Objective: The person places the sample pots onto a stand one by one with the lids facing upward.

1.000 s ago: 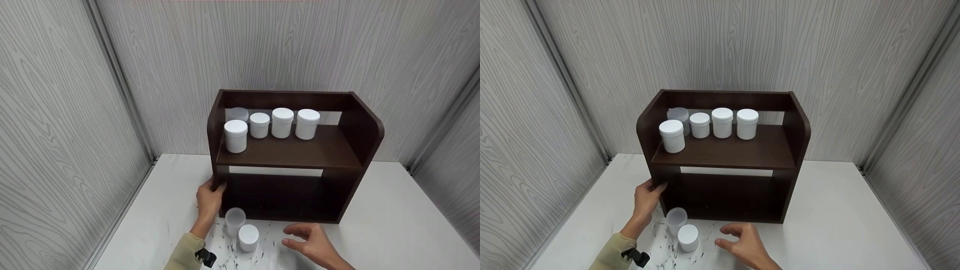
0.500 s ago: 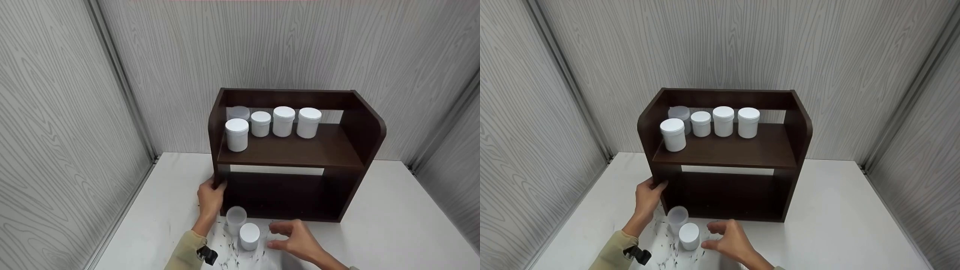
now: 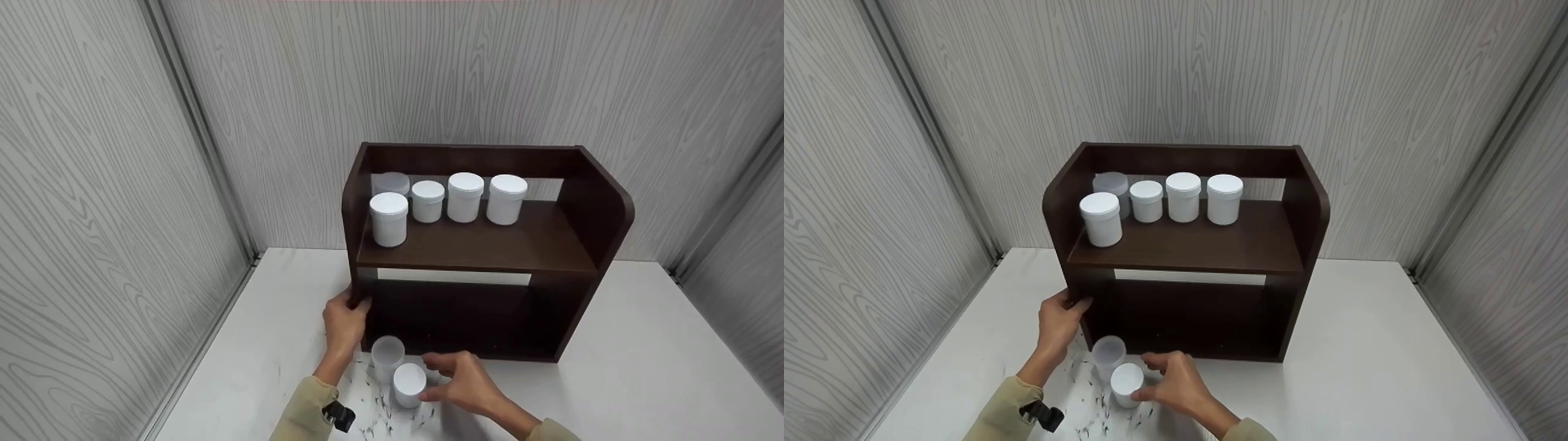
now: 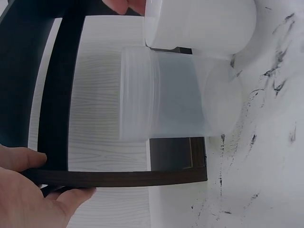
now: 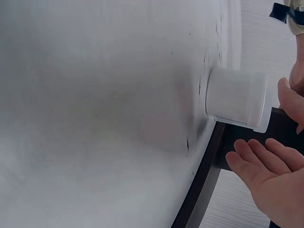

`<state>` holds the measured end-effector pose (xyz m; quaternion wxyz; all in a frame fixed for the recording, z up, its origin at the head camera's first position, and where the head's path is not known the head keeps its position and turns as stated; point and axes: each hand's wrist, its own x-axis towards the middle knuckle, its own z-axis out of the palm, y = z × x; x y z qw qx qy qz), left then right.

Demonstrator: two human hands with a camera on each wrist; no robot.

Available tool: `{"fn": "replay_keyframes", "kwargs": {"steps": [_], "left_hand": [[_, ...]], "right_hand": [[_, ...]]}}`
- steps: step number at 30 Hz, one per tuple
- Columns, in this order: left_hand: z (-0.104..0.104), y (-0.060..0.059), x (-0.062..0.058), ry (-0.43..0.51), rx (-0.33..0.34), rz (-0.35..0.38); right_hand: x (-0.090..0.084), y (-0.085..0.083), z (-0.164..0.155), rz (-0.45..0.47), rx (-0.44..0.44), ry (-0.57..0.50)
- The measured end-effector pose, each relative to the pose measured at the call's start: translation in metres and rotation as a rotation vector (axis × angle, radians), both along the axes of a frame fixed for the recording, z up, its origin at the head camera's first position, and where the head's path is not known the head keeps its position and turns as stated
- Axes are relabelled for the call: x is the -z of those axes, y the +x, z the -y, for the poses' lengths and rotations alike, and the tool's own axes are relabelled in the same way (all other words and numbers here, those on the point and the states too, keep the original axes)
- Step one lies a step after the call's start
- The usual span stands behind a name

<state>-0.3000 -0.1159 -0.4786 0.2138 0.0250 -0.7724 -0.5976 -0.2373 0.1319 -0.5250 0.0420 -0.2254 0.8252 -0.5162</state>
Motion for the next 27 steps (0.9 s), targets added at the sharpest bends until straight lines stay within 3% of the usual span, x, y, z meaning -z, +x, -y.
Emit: {"fn": "replay_keyframes", "kwargs": {"steps": [7,27], "left_hand": [[0.000,-0.001,0.000,0.009,0.028,0.034],[0.001,-0.002,0.001,0.013,0.008,0.003]], "right_hand": [[0.008,-0.006,0.006,0.020,-0.020,0.001],[0.020,-0.010,0.017,0.064,-0.066,-0.115]]}}
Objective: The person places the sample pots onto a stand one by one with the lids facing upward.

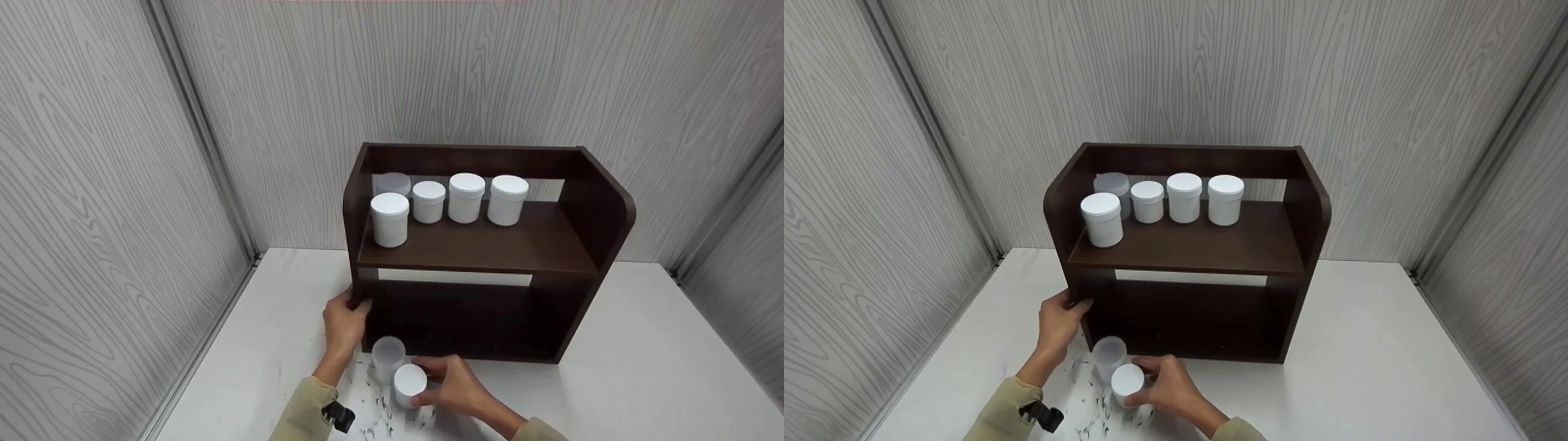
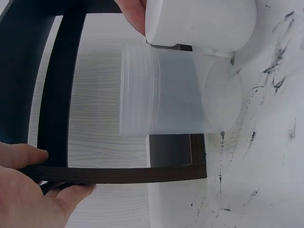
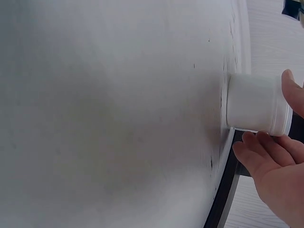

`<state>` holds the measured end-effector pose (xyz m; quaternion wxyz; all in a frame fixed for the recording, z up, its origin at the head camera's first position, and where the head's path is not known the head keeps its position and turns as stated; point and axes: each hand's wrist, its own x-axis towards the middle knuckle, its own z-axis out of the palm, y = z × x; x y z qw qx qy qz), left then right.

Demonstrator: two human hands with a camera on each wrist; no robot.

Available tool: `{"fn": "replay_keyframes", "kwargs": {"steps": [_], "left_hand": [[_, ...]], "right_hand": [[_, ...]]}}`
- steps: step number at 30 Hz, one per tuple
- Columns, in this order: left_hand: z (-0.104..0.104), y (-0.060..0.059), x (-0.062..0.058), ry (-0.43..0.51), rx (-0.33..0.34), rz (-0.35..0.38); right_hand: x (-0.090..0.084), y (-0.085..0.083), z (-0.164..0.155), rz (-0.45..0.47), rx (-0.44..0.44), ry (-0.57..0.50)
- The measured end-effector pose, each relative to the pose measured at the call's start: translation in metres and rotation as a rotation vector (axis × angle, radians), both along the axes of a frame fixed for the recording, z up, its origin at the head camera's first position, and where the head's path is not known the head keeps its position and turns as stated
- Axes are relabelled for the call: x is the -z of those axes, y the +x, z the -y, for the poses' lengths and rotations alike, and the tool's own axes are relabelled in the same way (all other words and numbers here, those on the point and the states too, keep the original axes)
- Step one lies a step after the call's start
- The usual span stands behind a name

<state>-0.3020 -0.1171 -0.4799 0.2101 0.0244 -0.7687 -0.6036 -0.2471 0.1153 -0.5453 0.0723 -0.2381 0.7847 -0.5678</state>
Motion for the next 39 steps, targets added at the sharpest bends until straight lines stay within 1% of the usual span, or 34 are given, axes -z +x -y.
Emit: {"fn": "replay_keyframes", "kwargs": {"steps": [5,9,15,21,26,31,36,39], "left_hand": [[0.0010,-0.0012,0.0006,-0.003,0.017,0.000],[0.0012,-0.0013,0.0002,-0.004,0.035,0.004],[0.0021,-0.0015,0.0007,-0.010,0.020,0.010],[0.0018,-0.0012,0.0001,-0.006,0.018,0.000],[0.0013,-0.0007,-0.0002,-0.005,0.011,0.009],[0.0012,-0.0008,-0.0008,-0.006,0.003,0.014],[0.0017,-0.0011,-0.0003,-0.005,0.023,0.019],[0.0019,-0.0010,-0.0010,0.004,0.031,0.029]], "right_hand": [[-0.0007,0.0002,0.0002,0.033,-0.016,-0.044],[-0.0003,0.0001,-0.0029,0.039,-0.017,-0.040],[0.0010,0.0007,-0.0067,0.021,0.001,-0.031],[0.0007,0.0003,-0.0058,0.033,0.003,-0.044],[0.0021,0.0002,-0.0054,0.035,0.011,-0.042],[0.0032,0.0008,-0.0055,0.062,0.009,-0.081],[0.0029,0.0029,-0.0061,0.103,-0.007,-0.136],[0.0018,0.0044,-0.0076,0.116,-0.015,-0.152]]}}
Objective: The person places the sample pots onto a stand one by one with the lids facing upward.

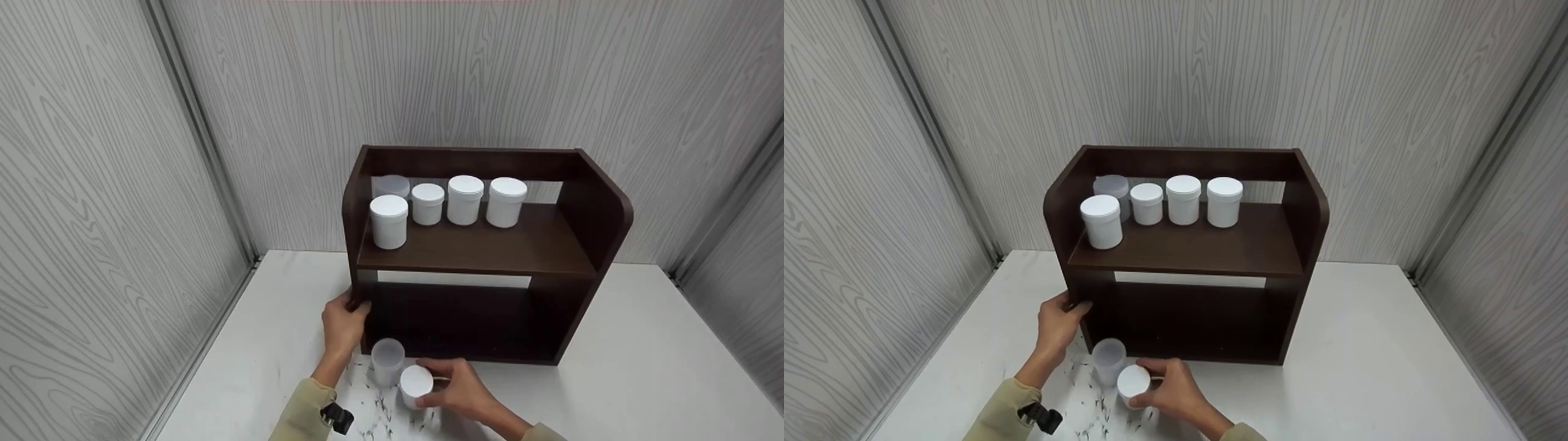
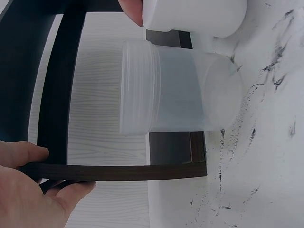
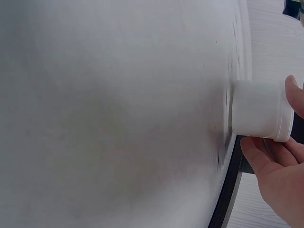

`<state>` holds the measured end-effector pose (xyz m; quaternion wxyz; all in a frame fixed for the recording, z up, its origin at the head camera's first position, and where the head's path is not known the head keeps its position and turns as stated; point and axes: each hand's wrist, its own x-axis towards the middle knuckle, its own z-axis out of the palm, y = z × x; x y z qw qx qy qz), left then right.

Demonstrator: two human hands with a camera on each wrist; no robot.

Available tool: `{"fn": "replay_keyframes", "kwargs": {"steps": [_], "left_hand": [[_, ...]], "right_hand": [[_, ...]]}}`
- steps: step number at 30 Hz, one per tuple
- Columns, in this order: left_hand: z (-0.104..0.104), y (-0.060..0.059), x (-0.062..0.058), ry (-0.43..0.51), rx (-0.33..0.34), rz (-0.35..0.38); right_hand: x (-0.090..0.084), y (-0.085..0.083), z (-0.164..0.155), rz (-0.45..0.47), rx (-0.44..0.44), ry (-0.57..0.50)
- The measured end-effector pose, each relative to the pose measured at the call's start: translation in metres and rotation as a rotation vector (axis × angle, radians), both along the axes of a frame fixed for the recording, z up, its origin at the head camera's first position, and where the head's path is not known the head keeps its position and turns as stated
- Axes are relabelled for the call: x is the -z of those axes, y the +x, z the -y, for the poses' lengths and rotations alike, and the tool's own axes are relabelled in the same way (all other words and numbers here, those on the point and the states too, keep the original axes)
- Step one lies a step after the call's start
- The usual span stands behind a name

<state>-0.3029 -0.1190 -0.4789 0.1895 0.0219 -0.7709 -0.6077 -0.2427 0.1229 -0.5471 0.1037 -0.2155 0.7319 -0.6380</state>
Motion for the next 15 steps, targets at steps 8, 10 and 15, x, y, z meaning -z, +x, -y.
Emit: {"fn": "replay_keyframes", "kwargs": {"steps": [8,10,15], "left_hand": [[0.001,0.001,0.000,-0.005,-0.012,-0.005],[0.001,0.001,0.000,-0.001,-0.013,-0.005],[0.000,0.002,0.001,-0.004,-0.017,-0.016]], "right_hand": [[-0.006,0.005,-0.008,0.004,0.027,0.035],[-0.008,0.007,-0.010,0.005,0.035,0.039],[-0.015,0.012,-0.017,0.010,0.050,0.026]]}}
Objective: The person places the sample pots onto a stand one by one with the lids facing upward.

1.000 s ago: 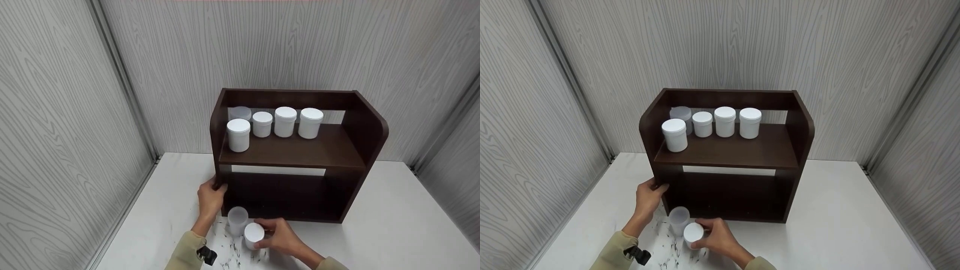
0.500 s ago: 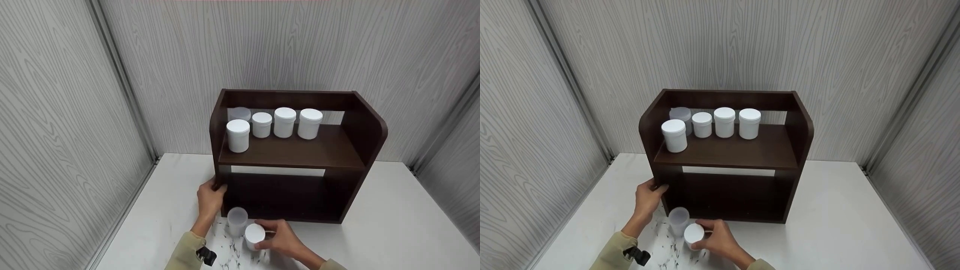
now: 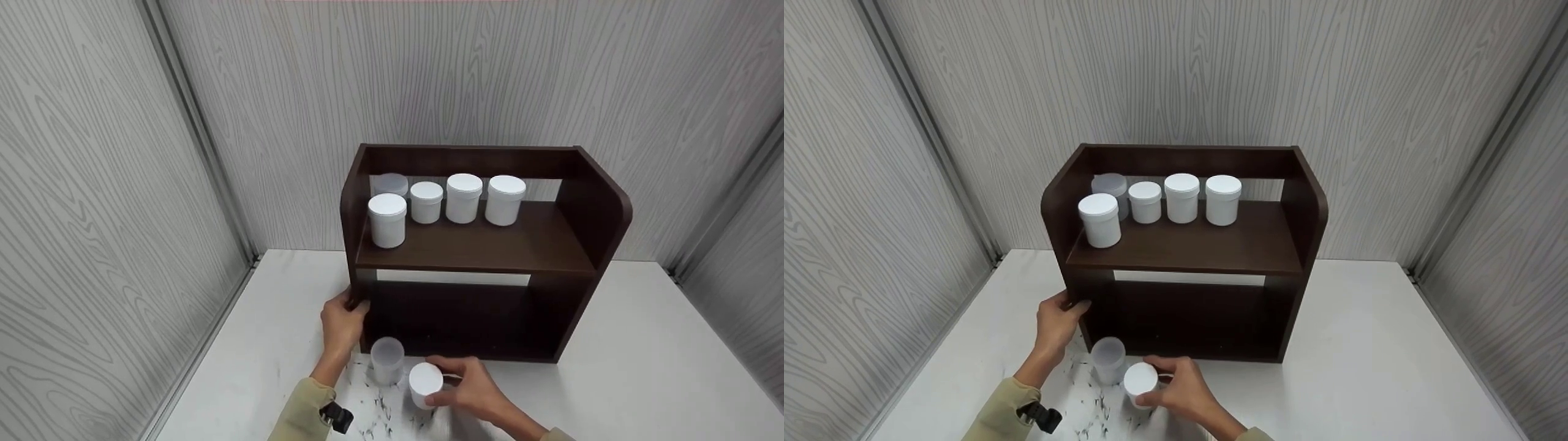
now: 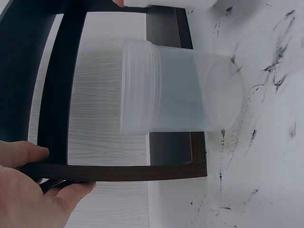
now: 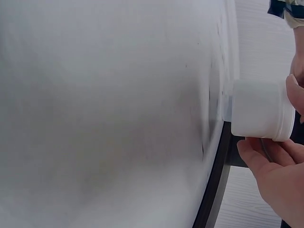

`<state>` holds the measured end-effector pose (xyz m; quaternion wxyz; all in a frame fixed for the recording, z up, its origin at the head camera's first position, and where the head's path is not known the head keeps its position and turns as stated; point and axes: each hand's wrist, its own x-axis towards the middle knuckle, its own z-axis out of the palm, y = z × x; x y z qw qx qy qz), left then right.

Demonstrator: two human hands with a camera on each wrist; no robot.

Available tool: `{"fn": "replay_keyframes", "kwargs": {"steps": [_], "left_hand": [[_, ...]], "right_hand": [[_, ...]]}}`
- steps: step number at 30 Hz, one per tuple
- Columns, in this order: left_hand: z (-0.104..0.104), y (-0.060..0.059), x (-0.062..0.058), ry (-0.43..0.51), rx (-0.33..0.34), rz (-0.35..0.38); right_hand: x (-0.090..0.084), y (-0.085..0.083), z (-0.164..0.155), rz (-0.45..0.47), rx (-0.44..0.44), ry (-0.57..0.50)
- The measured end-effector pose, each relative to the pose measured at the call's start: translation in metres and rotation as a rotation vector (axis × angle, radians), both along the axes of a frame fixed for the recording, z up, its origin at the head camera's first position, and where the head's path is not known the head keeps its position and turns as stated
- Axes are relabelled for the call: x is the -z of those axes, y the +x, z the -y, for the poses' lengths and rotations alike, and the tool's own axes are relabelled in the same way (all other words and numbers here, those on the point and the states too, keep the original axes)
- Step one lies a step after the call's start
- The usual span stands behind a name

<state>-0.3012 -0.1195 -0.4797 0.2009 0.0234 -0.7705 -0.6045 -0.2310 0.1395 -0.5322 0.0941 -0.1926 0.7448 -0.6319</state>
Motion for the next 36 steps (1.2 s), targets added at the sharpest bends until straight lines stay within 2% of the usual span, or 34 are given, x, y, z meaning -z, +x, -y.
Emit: {"fn": "replay_keyframes", "kwargs": {"steps": [8,15,27,36], "left_hand": [[0.000,-0.001,0.000,-0.005,-0.009,0.000],[0.000,-0.001,0.000,-0.007,0.029,0.010],[-0.002,-0.003,-0.001,-0.003,0.004,-0.003],[-0.001,-0.001,-0.001,-0.001,0.001,0.022]], "right_hand": [[-0.011,0.004,-0.012,-0.015,0.011,-0.010],[-0.021,0.007,-0.021,-0.018,0.027,0.002],[-0.042,0.006,-0.031,-0.037,0.061,0.012],[-0.053,0.004,-0.033,-0.081,0.075,0.044]]}}
